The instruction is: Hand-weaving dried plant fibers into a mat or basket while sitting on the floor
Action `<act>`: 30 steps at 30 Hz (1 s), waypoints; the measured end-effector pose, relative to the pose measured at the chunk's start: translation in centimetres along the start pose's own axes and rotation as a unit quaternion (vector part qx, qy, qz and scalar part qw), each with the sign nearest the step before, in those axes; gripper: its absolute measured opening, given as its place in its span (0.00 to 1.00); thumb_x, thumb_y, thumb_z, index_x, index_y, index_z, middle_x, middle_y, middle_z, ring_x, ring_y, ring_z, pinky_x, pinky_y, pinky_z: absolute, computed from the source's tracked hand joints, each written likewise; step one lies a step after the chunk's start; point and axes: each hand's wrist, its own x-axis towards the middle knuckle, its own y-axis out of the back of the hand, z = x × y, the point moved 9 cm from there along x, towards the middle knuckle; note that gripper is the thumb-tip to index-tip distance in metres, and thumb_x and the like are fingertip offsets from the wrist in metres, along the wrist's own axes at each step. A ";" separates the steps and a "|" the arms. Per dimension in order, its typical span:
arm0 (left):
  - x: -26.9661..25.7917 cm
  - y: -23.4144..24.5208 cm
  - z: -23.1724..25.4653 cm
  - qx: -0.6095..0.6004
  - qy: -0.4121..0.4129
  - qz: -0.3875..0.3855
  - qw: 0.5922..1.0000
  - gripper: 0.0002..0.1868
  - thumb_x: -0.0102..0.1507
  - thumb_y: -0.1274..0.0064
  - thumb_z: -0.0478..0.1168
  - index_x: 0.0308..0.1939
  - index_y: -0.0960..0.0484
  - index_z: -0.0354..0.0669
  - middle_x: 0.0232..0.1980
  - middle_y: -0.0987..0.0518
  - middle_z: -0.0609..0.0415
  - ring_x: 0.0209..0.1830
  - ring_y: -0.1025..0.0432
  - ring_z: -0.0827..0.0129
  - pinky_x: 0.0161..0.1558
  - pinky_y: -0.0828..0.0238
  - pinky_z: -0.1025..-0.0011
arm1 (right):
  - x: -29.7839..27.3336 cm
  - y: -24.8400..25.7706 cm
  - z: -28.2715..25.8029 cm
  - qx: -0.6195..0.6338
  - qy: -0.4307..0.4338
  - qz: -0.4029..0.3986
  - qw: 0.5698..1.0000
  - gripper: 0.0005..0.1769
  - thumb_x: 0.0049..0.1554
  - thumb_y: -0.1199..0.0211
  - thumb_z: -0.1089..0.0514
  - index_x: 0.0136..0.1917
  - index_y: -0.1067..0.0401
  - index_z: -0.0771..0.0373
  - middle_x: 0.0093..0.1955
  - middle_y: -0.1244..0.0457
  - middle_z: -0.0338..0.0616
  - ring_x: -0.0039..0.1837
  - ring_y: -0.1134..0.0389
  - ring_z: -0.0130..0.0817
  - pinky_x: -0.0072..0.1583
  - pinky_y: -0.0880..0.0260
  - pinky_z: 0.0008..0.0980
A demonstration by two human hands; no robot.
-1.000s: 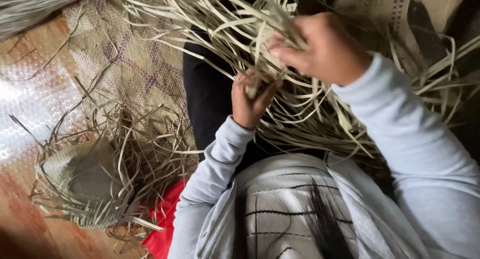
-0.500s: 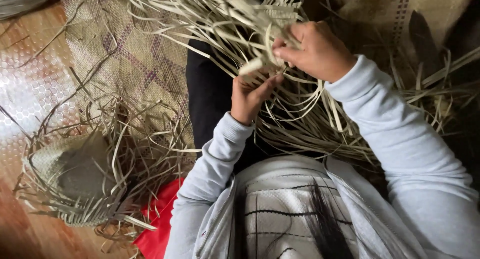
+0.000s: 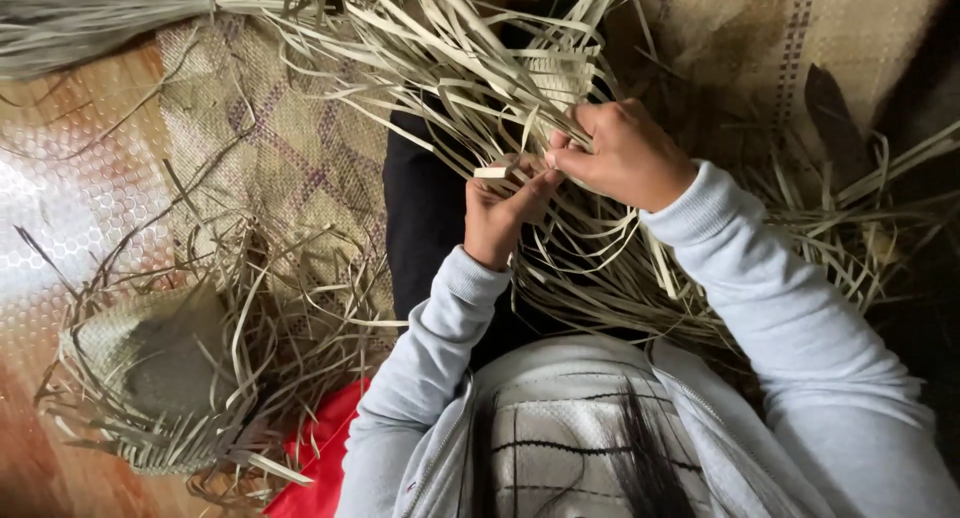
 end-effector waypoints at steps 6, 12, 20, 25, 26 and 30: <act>-0.3 0.0 0.7 0.036 -0.029 -0.019 0.999 0.06 0.49 0.40 0.34 0.23 0.23 0.37 0.20 0.26 0.54 0.20 0.36 0.81 0.26 0.40 0.84 | 0.0 0.9 1.2 -0.049 -0.040 0.056 0.996 0.06 0.43 0.41 0.57 0.28 0.36 0.58 0.20 0.41 0.36 0.29 0.35 0.36 0.34 0.36 0.36; -0.7 0.3 0.6 0.091 -0.030 -0.068 0.993 0.06 0.50 0.40 0.34 0.24 0.22 0.36 0.22 0.26 0.51 0.22 0.36 0.78 0.27 0.38 0.80 | 0.0 0.1 -0.3 0.039 -0.028 -0.058 0.997 0.13 0.46 0.43 0.61 0.25 0.38 0.69 0.24 0.40 0.50 0.29 0.39 0.41 0.33 0.43 0.38; -0.2 -0.6 0.8 0.146 -0.075 -0.106 0.981 0.08 0.52 0.43 0.37 0.25 0.24 0.35 0.20 0.27 0.48 0.20 0.35 0.70 0.30 0.39 0.74 | 0.9 -0.7 -0.7 0.000 0.035 -0.070 0.997 0.17 0.42 0.37 0.62 0.23 0.43 0.70 0.20 0.50 0.46 0.27 0.47 0.37 0.31 0.49 0.36; 0.1 -1.5 2.3 0.171 -0.091 -0.136 0.972 0.07 0.53 0.44 0.38 0.24 0.23 0.39 0.19 0.27 0.53 0.20 0.33 0.70 0.31 0.38 0.76 | 1.2 -1.0 -0.1 0.037 0.053 -0.016 0.998 0.24 0.41 0.33 0.61 0.18 0.48 0.62 0.14 0.58 0.35 0.22 0.57 0.26 0.28 0.55 0.29; 0.0 -1.6 1.8 0.172 -0.053 -0.146 0.973 0.06 0.54 0.46 0.36 0.27 0.26 0.38 0.20 0.30 0.57 0.18 0.38 0.75 0.25 0.42 0.80 | 1.1 -0.9 -0.5 0.064 0.107 -0.007 0.992 0.14 0.43 0.35 0.65 0.26 0.39 0.68 0.20 0.48 0.41 0.21 0.53 0.25 0.25 0.54 0.23; -0.3 -2.1 2.0 0.271 -0.131 -0.148 0.942 0.08 0.50 0.44 0.36 0.28 0.26 0.37 0.27 0.28 0.55 0.26 0.37 0.71 0.30 0.37 0.75 | 0.3 -1.0 -0.5 0.129 0.145 -0.027 0.981 0.02 0.47 0.42 0.72 0.34 0.33 0.71 0.25 0.42 0.43 0.22 0.50 0.24 0.24 0.51 0.18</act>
